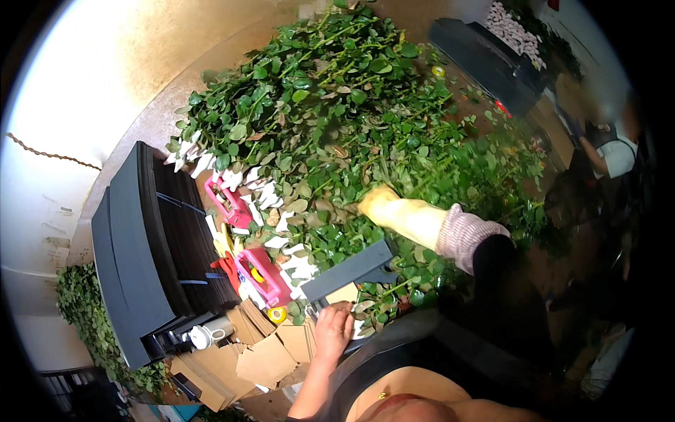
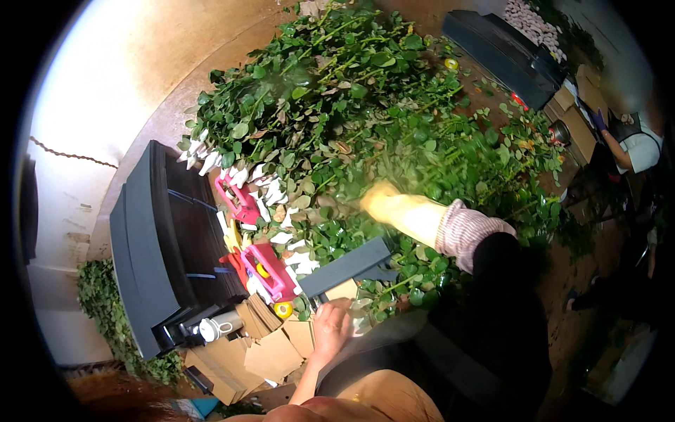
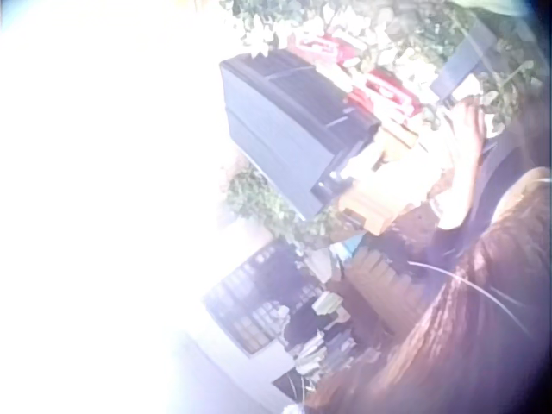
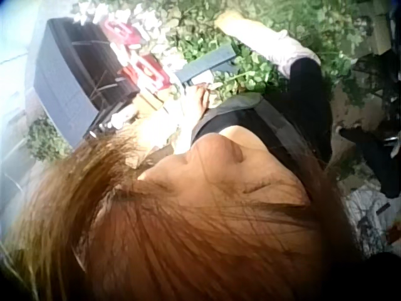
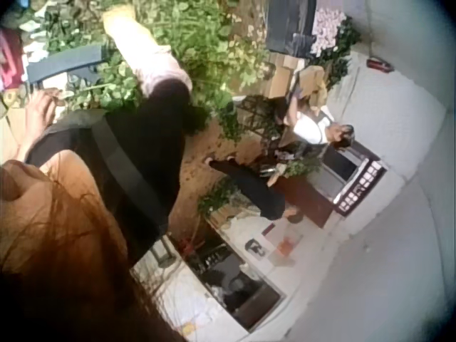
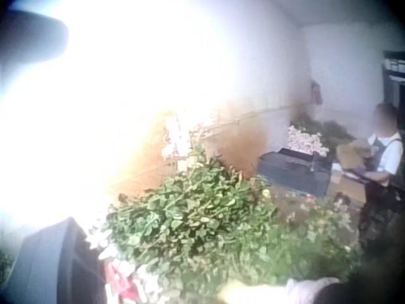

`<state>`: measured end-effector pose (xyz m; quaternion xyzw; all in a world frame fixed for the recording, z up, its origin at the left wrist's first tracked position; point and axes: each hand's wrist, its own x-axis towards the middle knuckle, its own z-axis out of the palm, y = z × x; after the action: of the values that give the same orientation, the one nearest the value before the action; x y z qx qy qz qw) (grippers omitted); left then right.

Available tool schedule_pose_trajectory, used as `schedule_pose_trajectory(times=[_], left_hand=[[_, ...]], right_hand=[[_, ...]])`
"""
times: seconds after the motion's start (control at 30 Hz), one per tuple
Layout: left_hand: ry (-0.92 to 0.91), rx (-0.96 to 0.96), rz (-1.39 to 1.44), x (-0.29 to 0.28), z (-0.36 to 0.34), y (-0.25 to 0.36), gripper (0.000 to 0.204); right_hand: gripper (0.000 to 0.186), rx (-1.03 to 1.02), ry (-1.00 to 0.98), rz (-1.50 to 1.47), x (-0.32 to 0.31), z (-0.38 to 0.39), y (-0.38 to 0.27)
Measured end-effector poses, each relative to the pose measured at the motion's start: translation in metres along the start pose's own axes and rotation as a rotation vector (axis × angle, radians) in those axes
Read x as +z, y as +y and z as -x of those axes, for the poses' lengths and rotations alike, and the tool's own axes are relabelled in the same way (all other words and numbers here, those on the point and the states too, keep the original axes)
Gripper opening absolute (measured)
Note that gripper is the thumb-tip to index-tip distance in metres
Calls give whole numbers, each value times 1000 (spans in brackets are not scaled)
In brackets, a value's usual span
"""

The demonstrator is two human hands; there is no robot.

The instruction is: The person arranges white flowers into a black rectangular tray. They pick up individual flowers from a large pile of greenery and place them into the tray, adjusting their positions to fit. The person wears yellow gloves and works at a table cluttered with cardboard and other floral supplies.

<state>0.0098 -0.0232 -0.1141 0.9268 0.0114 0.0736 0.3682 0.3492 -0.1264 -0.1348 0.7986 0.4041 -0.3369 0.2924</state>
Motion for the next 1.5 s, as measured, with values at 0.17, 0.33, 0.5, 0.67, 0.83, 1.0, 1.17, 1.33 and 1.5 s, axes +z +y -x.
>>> schedule_pose_trajectory(times=[0.17, 0.33, 0.5, 0.67, 0.83, 1.0, 1.17, 1.33, 1.5], left_hand=[[65, -119, 153, 9, 10, -8, 26], [9, -81, 207, 4, 4, -11, 24], [27, -95, 228, 8, 8, -14, 24], [73, -149, 242, 9, 14, -13, 22], [34, -193, 323, 15, 12, -21, 22], [-70, -257, 347, 21, 14, -27, 30], [162, -530, 1021, 42, 22, -52, 49], [105, -351, 622, 28, 20, -37, 74], [175, -279, 555, 34, 26, -43, 82]], right_hand=[[46, -81, 178, -756, -52, 64, 50], [39, 148, 248, -129, -67, -57, 102], [47, 150, 357, 84, -53, -70, 85], [20, -114, 1332, -238, -61, 10, 89], [33, -445, 1129, -478, -45, 114, 99], [20, -201, 682, -179, 6, 209, 41], [26, -39, 336, -42, 60, 202, 34], [28, 46, 329, -108, 60, 216, 50], [31, 211, 42, -191, 75, 210, 27]])
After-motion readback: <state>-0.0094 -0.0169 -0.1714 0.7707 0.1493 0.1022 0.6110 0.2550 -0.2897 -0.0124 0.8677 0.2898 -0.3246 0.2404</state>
